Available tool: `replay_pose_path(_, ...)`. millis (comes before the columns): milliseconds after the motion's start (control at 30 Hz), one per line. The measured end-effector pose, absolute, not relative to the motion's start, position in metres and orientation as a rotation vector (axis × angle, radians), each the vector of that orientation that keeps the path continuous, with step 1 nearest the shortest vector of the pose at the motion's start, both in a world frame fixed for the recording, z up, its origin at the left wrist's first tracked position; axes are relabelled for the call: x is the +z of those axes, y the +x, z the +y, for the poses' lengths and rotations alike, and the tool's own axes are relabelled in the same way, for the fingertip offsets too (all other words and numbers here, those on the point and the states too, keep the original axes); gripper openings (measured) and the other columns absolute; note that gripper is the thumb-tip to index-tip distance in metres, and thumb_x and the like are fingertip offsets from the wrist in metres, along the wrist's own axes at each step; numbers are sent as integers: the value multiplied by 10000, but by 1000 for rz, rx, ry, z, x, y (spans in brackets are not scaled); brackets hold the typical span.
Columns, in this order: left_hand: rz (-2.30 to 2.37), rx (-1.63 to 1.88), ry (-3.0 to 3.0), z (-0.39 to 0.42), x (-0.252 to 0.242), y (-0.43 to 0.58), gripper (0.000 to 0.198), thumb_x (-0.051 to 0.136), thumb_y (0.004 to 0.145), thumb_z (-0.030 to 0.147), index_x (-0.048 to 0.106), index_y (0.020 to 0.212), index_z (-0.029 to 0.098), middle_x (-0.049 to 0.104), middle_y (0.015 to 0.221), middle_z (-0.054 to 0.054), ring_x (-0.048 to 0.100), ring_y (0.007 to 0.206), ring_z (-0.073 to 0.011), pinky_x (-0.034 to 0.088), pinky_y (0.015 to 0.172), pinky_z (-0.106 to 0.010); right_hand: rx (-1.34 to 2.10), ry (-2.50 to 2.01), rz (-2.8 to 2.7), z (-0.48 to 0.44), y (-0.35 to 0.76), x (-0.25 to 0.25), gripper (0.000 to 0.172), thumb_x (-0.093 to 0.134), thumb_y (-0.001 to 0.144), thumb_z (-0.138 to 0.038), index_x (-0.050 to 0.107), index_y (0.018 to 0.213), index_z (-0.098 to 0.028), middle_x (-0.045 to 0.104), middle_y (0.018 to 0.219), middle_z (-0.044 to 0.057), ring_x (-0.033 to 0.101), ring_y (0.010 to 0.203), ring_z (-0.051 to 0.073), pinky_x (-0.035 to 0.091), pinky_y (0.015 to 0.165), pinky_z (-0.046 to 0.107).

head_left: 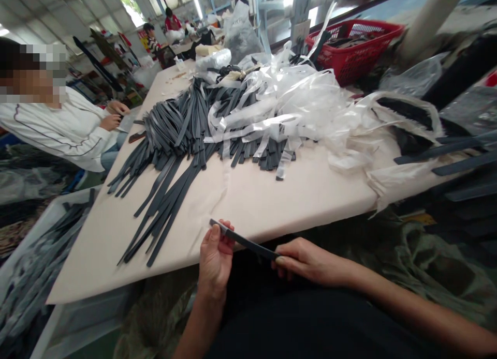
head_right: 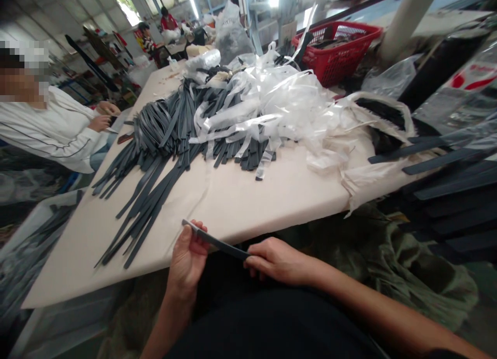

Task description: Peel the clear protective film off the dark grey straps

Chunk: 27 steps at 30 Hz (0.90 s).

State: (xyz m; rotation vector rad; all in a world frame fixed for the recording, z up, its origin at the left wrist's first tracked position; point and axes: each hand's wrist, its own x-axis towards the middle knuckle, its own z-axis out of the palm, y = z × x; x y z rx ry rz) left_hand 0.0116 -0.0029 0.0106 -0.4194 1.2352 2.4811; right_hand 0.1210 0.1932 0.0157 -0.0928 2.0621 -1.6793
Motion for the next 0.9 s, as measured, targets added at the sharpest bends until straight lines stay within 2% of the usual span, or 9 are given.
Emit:
replay_pose_path(133, 1223, 2328, -405, -5, -4, 34, 321, 904, 586, 326, 744, 803, 152, 749, 825, -45, 687, 771, -153, 557, 712, -241, -1695, 125, 2024, 194, 146, -10, 476, 426, 935, -534, 638, 794, -131, 619, 642, 37, 529, 521, 107, 401, 498, 194)
replay_pose_path(300, 1123, 2049, -252, 15, -17, 74, 299, 850, 689, 339, 758, 874, 123, 747, 900, -86, 643, 740, -138, 515, 683, -241, -1829, 129, 1994, 181, 141, -5, 495, 420, 918, -575, 622, 840, -129, 615, 643, 39, 553, 537, 136, 433, 508, 219)
replay_pose_path(400, 1152, 2045, -233, 18, -20, 80, 308, 844, 698, 350, 762, 892, 125, 746, 929, -97, 650, 817, -160, 505, 732, -252, -1768, 35, 2113, 195, 162, -3, 430, 462, 927, -514, 663, 884, -136, 645, 730, 47, 572, 627, 151, 441, 575, 230)
replay_pose_path(467, 1175, 2080, -272, 17, -22, 81, 311, 842, 698, 369, 764, 898, 142, 747, 952, -94, 654, 876, -169, 498, 774, -257, -1698, 68, 2205, 211, 190, -10, 399, 510, 915, -508, 693, 841, -161, 647, 743, 39, 565, 662, 161, 434, 599, 231)
replay_pose_path(600, 1168, 2047, -297, 20, -27, 88, 347, 845, 683, 398, 767, 920, 158, 748, 965, -102, 656, 883, -178, 482, 750, -254, -1659, 276, 2262, 235, 234, -34, 491, 500, 905, -584, 685, 715, -170, 606, 658, 29, 528, 613, 165, 413, 565, 238)
replay_pose_path(767, 1172, 1836, -75, 37, -26, 103, 394, 863, 634, 420, 780, 860, 109, 742, 909, -133, 645, 814, -193, 455, 757, -283, -1635, 79, 2359, 221, 211, -38, 593, 392, 933, -637, 680, 792, -139, 564, 643, 27, 499, 589, 149, 387, 540, 237)
replay_pose_path(900, 1201, 1830, 8, 42, -25, 107, 406, 860, 620, 433, 785, 849, 107, 737, 850, -121, 632, 768, -195, 440, 767, -305, -1691, 139, 2378, 220, 216, -42, 605, 423, 897, -681, 709, 893, -149, 621, 702, 54, 563, 630, 190, 450, 589, 282)
